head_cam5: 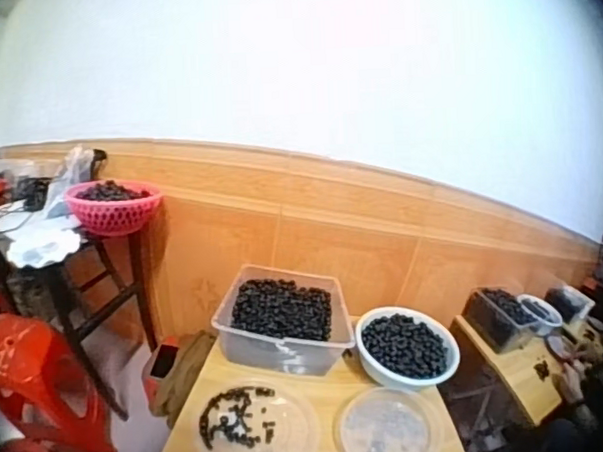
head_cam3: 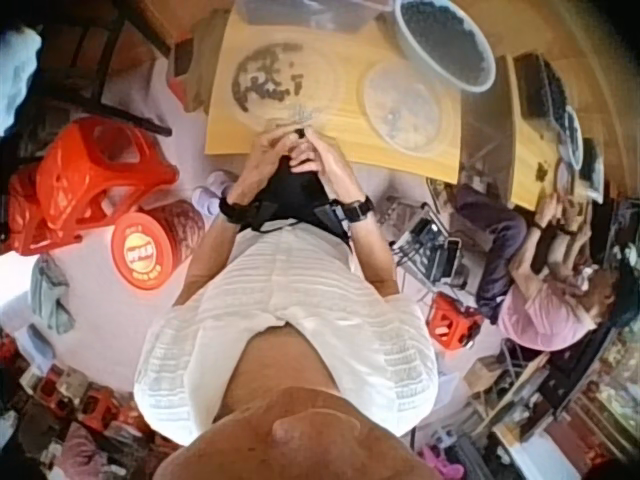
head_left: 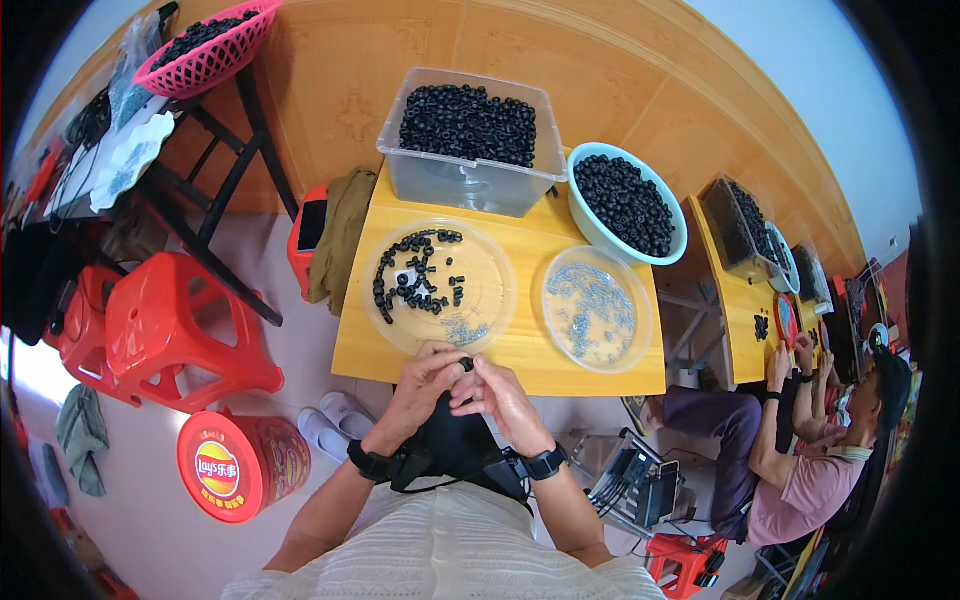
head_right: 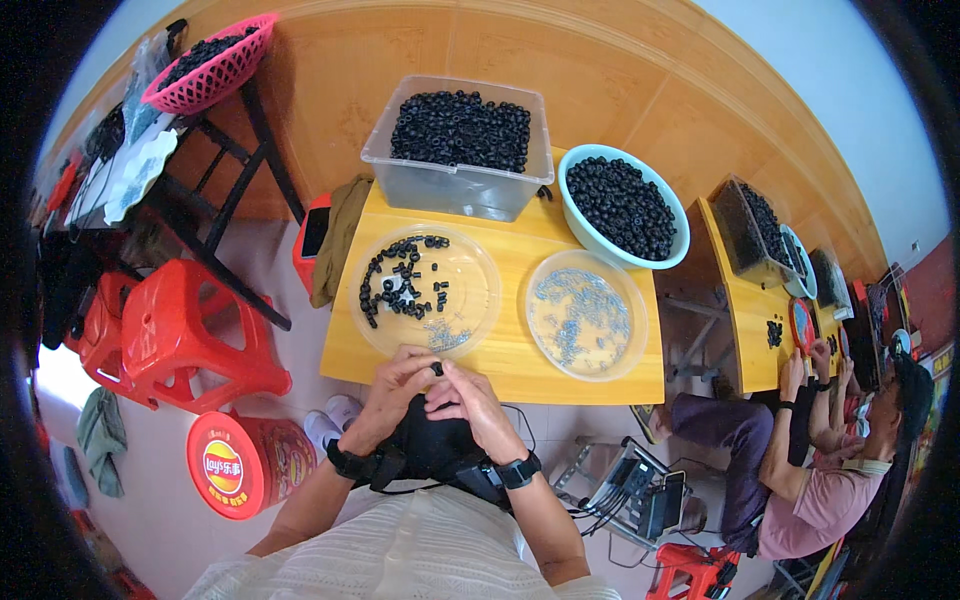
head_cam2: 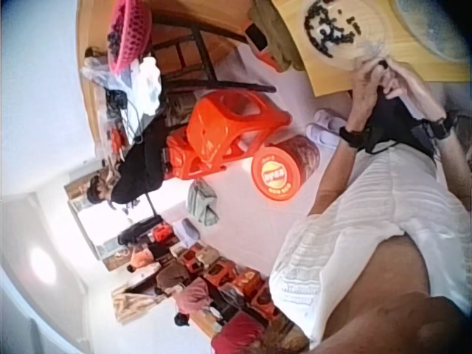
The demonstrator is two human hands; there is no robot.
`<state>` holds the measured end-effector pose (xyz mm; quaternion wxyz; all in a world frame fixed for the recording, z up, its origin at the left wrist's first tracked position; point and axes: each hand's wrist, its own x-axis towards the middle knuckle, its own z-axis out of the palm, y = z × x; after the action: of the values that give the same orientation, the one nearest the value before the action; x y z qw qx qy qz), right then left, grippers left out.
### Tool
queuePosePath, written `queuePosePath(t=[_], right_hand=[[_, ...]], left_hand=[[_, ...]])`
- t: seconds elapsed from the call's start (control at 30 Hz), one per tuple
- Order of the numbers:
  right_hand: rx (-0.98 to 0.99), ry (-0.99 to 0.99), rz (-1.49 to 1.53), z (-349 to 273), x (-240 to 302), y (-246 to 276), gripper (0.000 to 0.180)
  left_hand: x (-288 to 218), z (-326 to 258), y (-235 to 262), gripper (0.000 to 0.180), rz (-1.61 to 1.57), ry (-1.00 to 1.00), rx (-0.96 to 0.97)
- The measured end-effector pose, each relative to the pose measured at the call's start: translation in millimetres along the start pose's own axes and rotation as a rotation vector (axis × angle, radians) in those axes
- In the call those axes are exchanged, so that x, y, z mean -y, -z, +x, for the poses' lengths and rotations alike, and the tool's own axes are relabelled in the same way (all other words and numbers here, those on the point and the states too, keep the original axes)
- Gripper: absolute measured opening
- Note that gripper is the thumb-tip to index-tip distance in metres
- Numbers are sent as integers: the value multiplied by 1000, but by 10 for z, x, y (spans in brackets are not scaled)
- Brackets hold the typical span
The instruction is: The recorder sorts small black plastic or rubber components on a yellow table, picking them from a box and placing them onto a sorting tray.
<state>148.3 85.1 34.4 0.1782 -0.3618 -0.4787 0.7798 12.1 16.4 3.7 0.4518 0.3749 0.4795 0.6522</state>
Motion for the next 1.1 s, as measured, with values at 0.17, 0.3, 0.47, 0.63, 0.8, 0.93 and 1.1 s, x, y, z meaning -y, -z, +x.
queuePosePath(t=[0.17,0.3,0.47,0.63,0.8,0.93,1.1], right_hand=[[161,-55,193,-17,-53,-9,41],[190,-40,278,-22,-85,17,34],[165,17,217,-70,-2,-31,27],[100,61,161,-90,5,-87,27],[41,102,128,-98,6,-204,24],[-132,437,-686,-51,-100,-349,11],[-129,518,-789,-83,-119,-396,17]], left_hand=[[-10,-18,53,20,-3,9,124],[-149,0,20,20,-34,60,179],[-125,11,72,22,41,10,222],[-176,12,48,25,-11,27,224],[-180,-38,37,26,-37,71,209],[-189,-39,-105,36,-348,198,101],[-197,-64,-192,46,-329,237,-12]])
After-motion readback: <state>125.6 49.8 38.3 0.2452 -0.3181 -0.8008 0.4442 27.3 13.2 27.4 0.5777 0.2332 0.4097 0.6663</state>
